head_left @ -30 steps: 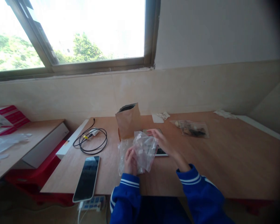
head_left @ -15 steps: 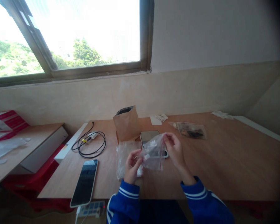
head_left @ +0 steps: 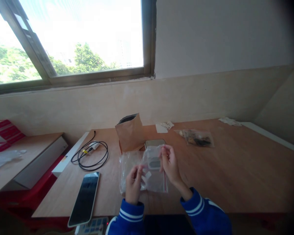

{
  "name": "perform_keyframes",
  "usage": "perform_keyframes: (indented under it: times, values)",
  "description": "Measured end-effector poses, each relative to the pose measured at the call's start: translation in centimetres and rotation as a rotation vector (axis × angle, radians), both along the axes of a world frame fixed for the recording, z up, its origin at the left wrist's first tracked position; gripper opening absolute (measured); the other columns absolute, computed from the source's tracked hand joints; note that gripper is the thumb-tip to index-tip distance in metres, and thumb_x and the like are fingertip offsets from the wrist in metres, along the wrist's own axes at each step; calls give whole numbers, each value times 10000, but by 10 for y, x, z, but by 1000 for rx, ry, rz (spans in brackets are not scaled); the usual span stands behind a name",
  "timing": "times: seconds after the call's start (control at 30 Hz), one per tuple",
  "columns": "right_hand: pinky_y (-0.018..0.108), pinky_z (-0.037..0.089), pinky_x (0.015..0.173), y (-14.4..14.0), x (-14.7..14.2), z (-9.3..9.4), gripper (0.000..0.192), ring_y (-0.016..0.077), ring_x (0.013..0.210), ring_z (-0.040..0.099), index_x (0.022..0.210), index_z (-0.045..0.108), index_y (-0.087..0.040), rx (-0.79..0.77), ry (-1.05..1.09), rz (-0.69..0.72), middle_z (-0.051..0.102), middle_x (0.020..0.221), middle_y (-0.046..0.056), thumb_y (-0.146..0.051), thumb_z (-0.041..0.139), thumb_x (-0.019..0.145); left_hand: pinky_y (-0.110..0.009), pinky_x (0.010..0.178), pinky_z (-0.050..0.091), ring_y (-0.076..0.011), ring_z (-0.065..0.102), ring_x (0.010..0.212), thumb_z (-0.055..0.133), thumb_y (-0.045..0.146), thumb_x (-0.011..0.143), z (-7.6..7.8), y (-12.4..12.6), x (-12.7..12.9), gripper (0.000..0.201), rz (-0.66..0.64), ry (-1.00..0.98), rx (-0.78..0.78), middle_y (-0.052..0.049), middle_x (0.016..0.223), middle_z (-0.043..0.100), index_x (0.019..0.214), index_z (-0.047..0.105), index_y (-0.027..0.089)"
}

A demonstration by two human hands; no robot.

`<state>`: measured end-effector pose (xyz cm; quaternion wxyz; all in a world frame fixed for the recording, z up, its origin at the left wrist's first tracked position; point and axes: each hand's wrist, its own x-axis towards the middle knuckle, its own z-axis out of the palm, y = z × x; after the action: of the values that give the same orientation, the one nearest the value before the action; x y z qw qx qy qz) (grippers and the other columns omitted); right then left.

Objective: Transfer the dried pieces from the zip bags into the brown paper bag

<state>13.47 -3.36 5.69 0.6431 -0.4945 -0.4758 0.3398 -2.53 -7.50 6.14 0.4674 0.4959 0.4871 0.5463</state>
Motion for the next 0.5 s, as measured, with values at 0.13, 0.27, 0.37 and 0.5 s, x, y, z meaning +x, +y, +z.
perform_keyframes:
  times: [0.13,0.27,0.37,0.5]
  values:
    - [293,450,424,32,49,-24,336,177,598,566,1095,401,-238,23,-125,-142,545,951,67,-509,327,909,-171,376,298,-52,385,425,605,613,728,3,3,-25,484,108,17,9,13,629,517,863,690,155]
    - [510,421,886,72,128,-68,366,341,1102,477,1108,457,-111,62,-674,-515,501,1121,214,-348,438,830,-212,424,367,-96,439,467,561,655,729,-6,6,-50,529,217,132,-22,4,645,529,886,672,163]
    - [498,353,944,88,168,-94,463,362,1178,405,1185,441,-45,-86,-976,-572,437,1234,253,-268,496,783,-316,626,492,-204,599,682,485,614,798,-23,11,-60,480,268,369,-38,-42,714,594,906,629,169]
    - [424,359,865,90,180,-106,385,328,1054,466,1147,512,-91,-313,-1207,-625,480,1189,204,-307,501,829,-467,813,478,-272,605,873,443,520,845,-46,18,-62,502,426,743,168,-154,985,617,1124,523,111]
